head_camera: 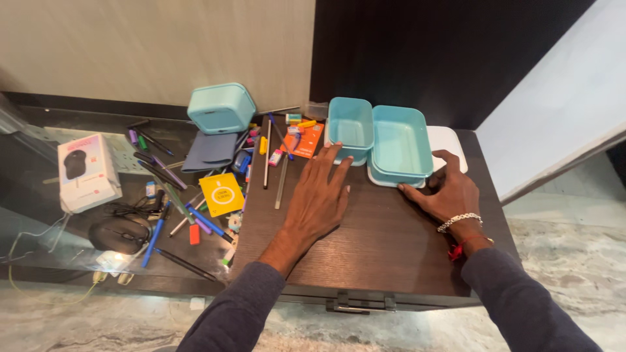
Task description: The person organizes books and plastic containers on a desk. They stack books, flip through pages, and place the stack into a drawer. Then they arrange white lids and blue containers on the desk surface.
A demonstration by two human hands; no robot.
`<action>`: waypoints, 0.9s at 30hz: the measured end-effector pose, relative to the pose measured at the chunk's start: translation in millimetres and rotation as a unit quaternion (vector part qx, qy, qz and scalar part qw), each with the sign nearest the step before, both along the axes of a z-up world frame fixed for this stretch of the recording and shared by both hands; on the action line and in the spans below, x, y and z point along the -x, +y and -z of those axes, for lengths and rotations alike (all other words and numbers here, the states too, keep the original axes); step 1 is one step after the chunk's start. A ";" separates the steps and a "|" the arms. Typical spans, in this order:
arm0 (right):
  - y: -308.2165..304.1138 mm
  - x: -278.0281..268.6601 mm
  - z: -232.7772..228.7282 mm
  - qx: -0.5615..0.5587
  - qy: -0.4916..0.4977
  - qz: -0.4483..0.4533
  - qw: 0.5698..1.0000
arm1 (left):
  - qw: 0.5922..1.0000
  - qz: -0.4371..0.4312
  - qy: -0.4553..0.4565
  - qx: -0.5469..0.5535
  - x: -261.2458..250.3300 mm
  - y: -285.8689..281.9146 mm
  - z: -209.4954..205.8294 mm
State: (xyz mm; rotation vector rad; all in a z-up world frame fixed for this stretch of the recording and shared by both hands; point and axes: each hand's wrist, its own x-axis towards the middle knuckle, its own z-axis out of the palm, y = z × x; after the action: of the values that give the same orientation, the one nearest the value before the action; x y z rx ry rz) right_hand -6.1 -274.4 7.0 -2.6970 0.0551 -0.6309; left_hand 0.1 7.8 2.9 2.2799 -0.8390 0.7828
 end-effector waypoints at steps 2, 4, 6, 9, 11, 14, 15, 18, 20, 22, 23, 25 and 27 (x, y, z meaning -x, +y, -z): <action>0.5 0.4 -0.5 -0.001 0.004 0.003 1.000 | 1.000 -0.020 -0.002 0.012 -3.3 14.4 -2.6; 0.5 0.3 0.0 0.000 0.002 0.005 1.000 | 0.994 -0.096 -0.025 0.037 -14.2 38.8 -6.6; 0.5 0.9 1.2 0.001 -0.004 0.005 1.000 | 0.982 -0.175 -0.031 0.065 -29.7 65.7 -11.2; 1.0 0.5 1.1 0.016 -0.009 0.006 1.000 | 0.965 -0.256 -0.025 0.051 -49.2 103.0 -15.5; 1.4 -0.4 0.6 0.012 0.002 0.012 1.000 | 0.957 -0.288 -0.007 0.018 -59.9 119.8 -15.6; -0.2 0.4 1.1 0.008 0.014 0.016 1.000 | 0.951 -0.305 0.050 -0.016 -70.7 131.5 -11.1; -0.1 -0.4 1.8 0.007 0.016 0.016 1.000 | 0.952 -0.299 0.069 -0.015 -72.7 134.5 -9.8; -1.8 -1.7 5.4 0.010 0.019 0.023 1.000 | 0.947 -0.299 0.121 -0.012 -76.8 136.3 -7.1; -4.1 -2.7 7.3 0.012 0.021 0.023 0.999 | 0.947 -0.301 0.111 -0.017 -77.8 135.2 -7.5; -5.4 -5.1 8.5 0.018 0.027 0.023 0.999 | 0.952 -0.299 0.057 -0.028 -78.3 132.5 -9.8; -6.0 -7.0 8.5 0.023 0.031 0.023 0.999 | 0.955 -0.288 0.069 -0.027 -79.2 131.7 -11.9; -5.9 -5.9 10.6 0.025 0.032 0.021 0.999 | 0.958 -0.268 0.095 -0.024 -78.0 130.8 -14.6; -7.2 -5.5 10.9 0.021 0.022 0.019 0.999 | 0.956 -0.284 0.076 -0.010 -74.7 128.7 -16.2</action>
State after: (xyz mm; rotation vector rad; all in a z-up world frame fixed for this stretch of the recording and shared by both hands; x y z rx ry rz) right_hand -0.6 -281.5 -3.9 -2.7564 0.1056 -0.5911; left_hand 74.8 136.6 19.0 2.5904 -0.1068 0.8204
